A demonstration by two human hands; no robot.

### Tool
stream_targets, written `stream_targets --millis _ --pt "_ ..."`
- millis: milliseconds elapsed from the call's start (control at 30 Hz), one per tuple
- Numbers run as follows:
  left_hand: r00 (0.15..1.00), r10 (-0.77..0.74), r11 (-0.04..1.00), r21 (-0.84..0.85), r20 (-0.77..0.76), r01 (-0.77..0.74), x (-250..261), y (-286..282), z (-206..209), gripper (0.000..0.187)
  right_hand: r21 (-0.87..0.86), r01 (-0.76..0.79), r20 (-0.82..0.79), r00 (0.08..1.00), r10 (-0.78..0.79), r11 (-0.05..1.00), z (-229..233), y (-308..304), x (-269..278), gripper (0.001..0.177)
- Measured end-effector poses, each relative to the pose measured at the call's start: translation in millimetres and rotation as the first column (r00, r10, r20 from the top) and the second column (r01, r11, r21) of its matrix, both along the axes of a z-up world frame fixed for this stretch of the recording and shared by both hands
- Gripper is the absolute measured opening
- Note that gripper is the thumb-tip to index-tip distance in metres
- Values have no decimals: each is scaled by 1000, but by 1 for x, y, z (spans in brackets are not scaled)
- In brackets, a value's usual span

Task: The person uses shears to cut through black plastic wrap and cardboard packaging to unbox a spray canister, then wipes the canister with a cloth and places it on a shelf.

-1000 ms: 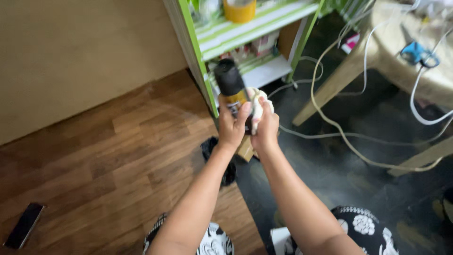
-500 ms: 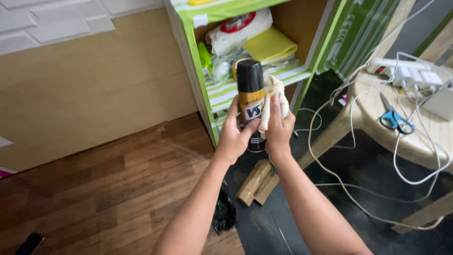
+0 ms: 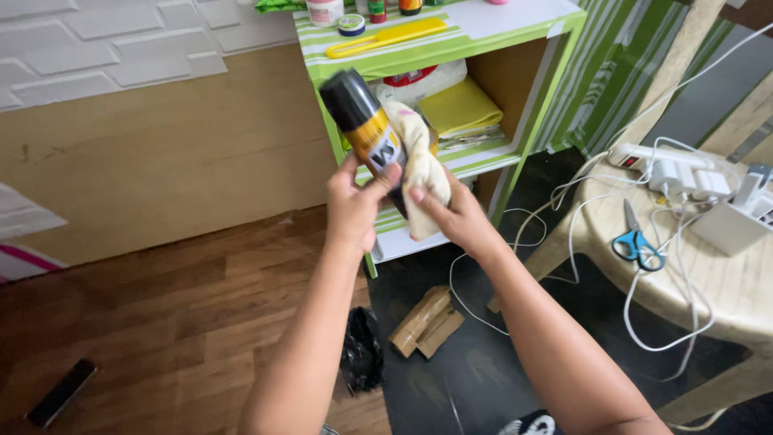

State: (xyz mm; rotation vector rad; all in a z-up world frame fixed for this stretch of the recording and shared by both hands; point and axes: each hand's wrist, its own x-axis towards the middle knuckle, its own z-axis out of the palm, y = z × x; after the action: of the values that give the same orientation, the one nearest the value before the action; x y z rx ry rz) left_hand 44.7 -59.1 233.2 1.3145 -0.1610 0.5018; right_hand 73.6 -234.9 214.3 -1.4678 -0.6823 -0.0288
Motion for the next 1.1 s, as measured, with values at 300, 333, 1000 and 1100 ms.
stream_targets --millis 300,333,1000,1100 --pt "1000 -18 998 68 17 17 -9 -83 30 60 110 -60 -100 992 72 992 17 -57 2 61" --pt "1000 -14 988 155 0 14 -6 -89 33 64 166 -33 -123 991 54 986 16 -63 2 60" --pt "974 209 884 411 84 -225 49 46 156 73 -109 208 291 942 -169 972 77 -73 54 45" --pt "970 209 885 398 124 -242 95 44 171 66 -289 500 403 837 -370 816 85 -72 80 41"
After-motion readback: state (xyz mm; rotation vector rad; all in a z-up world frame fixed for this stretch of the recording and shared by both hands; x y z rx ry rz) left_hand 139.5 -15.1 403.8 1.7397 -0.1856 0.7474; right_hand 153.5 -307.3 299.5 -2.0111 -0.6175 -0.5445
